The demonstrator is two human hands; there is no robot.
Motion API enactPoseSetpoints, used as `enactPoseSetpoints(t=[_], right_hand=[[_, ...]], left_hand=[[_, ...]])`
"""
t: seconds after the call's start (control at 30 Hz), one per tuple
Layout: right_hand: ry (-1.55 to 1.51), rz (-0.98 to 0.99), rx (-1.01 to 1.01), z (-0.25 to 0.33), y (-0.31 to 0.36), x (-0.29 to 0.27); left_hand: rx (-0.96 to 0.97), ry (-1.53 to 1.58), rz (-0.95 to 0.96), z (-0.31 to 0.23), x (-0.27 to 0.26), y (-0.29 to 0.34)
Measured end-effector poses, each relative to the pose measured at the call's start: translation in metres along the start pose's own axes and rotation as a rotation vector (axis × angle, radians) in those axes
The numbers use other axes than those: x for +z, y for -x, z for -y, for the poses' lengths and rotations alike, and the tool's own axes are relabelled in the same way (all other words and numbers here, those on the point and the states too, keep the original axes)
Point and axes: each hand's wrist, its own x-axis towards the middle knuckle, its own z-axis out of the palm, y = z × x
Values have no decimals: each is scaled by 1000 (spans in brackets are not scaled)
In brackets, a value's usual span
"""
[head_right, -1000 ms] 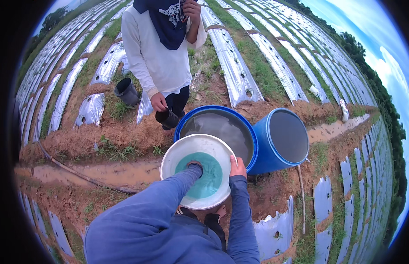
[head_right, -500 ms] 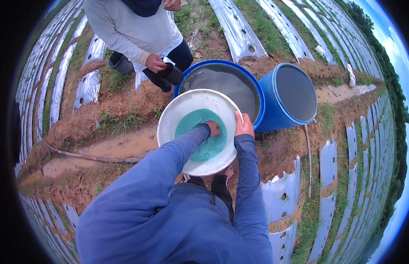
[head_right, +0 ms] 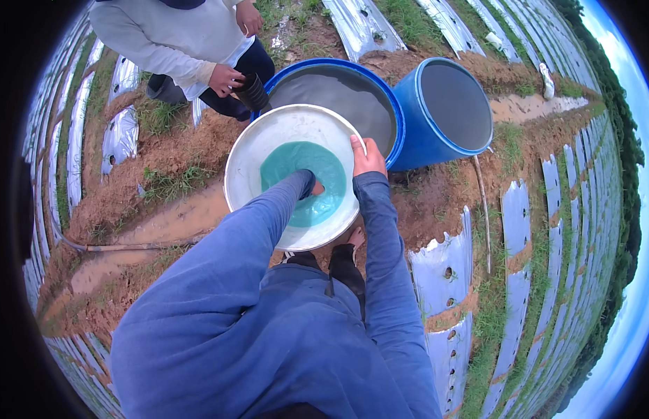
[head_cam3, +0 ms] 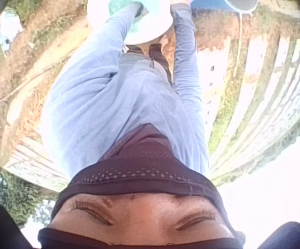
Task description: Mixing chemical fertilizer granules with water by scooping water from a large barrel into a bucket and stirring it by hand.
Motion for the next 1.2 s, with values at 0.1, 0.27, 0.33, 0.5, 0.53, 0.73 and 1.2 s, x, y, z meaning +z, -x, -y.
enactPoseSetpoints(t=[0.1, 0.27, 0.33, 0.5, 0.53, 0.73, 1.2], right_hand=[[-9, -4, 19, -5, -1, -2], [21, 3, 3, 0, -16, -2], [18, 17, 46, -8, -20, -13], [-42, 65, -9, 15, -21, 10], [-43, 86, -32, 22, -22, 23], [3, -15, 153, -22, -1, -39], [74, -9, 145, 3, -3, -38]], left_hand=[[215, 237, -460, -9, 3, 13], [99, 64, -450, 11, -48, 10], [-31, -234, -369, 12, -54, 2], [-141, -212, -114, 86, -33, -46], [-171, -198, -52, 106, -30, -51], [2, 72, -88, -51, -5, 27], [-205, -224, -498, -13, -29, -8]])
